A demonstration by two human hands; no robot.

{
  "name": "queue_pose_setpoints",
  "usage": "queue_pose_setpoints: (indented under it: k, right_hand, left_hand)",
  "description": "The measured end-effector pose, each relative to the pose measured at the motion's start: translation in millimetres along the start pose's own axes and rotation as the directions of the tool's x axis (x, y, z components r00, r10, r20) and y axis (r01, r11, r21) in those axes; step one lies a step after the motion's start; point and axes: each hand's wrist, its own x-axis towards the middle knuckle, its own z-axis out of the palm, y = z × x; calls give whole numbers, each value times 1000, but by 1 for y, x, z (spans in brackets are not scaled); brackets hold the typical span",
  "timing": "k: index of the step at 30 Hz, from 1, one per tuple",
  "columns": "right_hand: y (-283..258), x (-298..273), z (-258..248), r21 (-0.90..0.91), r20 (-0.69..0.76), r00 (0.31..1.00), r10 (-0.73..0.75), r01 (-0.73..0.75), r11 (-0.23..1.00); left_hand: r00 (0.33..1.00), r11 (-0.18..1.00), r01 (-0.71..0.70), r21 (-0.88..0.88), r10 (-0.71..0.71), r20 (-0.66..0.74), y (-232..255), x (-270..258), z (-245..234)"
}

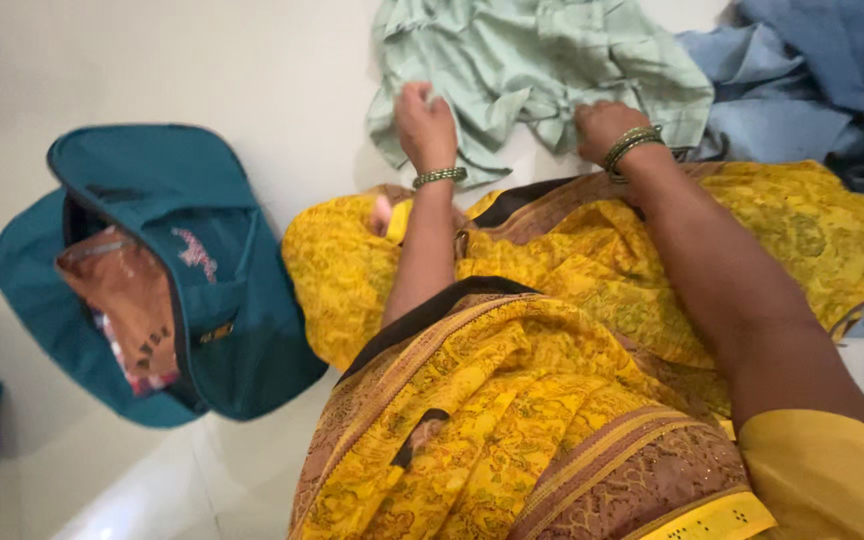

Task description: The person sits on the floor and folds a light green collared shirt, smoothing it out and neatly placing it into a blue bag.

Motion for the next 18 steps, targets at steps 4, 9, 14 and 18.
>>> queue_pose_setpoints:
  k: [4,9,14,18]
  right_hand:
    - [20,11,32,-27,-84,996,-31,28,999]
    - [17,-1,3,131,-253,964,82,-50,990]
    - [8,-36,-23,204,-678,731,80,82,976]
    - [12,-50,-29,416,-681,701,214,130,900]
  left_hand:
    - [880,925,63,375,-229,416,-3,-40,-8]
    - [744,853,-38,520,-324,584,22,-77,-18]
    - [823,848,156,506,-395,409,4,-63,10]
    - [872,871,263,415,-399,285,-6,-55,18]
